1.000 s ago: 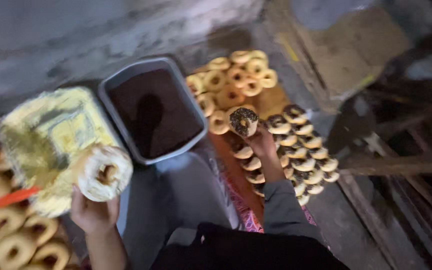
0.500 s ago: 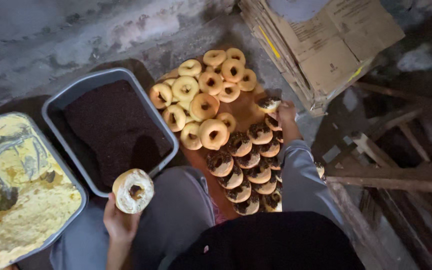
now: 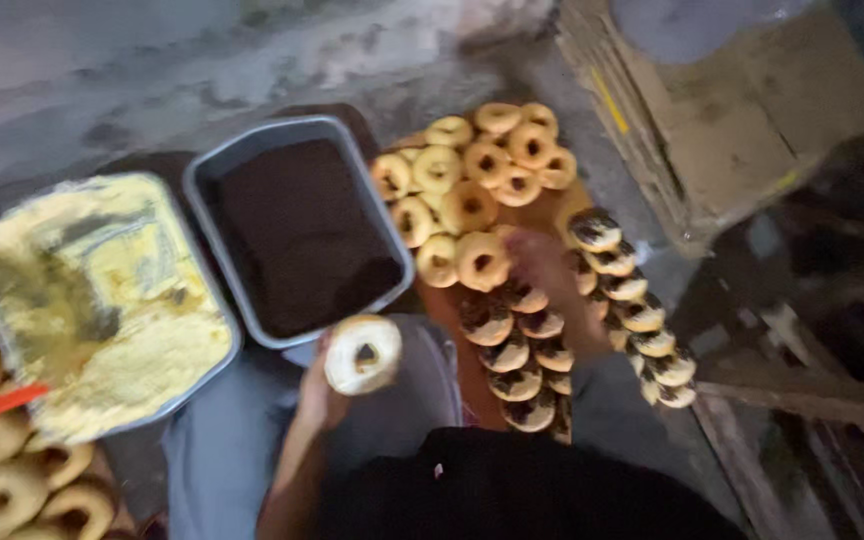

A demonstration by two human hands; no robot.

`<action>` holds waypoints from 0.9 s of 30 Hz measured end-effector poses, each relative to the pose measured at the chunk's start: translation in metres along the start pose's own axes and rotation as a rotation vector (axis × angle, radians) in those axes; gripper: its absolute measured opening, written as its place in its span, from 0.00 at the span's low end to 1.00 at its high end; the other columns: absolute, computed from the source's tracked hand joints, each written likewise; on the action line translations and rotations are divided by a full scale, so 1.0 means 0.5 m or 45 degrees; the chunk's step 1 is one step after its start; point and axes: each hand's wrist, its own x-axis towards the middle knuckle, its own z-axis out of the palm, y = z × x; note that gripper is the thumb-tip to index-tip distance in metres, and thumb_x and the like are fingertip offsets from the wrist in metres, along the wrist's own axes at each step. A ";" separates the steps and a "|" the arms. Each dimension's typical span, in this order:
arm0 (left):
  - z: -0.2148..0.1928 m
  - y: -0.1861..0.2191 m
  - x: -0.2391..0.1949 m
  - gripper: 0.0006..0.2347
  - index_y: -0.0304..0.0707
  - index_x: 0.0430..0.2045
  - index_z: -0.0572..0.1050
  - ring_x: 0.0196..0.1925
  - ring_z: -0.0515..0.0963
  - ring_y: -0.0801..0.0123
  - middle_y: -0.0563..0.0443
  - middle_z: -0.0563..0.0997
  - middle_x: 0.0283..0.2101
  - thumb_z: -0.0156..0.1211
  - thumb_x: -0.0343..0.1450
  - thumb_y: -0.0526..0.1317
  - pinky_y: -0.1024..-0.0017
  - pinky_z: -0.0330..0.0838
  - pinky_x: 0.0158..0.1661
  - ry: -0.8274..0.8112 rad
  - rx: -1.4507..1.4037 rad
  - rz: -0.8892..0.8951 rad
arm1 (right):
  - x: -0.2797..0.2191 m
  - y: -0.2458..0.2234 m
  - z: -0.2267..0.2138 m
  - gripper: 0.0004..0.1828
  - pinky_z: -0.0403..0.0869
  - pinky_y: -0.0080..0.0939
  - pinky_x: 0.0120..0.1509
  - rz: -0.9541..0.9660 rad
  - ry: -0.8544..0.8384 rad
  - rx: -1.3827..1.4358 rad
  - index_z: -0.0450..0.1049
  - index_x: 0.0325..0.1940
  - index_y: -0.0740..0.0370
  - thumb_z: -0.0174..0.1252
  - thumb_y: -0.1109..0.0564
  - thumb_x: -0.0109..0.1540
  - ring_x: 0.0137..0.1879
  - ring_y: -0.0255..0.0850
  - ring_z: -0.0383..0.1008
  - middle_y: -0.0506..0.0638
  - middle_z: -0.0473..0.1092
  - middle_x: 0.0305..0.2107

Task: The person sits on the floor and repeatedly picks up plain donuts, dips them into a yellow filling, then into a dark topping, and places them on a growing stack. The process is repeated continuously throughout the clip.

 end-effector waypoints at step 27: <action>-0.182 0.454 -0.411 0.16 0.46 0.56 0.74 0.67 0.72 0.45 0.38 0.75 0.62 0.50 0.79 0.50 0.33 0.58 0.68 0.366 -0.343 0.797 | 0.146 -0.007 0.670 0.23 0.73 0.50 0.53 -0.109 -0.402 0.062 0.80 0.57 0.68 0.58 0.57 0.60 0.46 0.46 0.79 0.59 0.77 0.44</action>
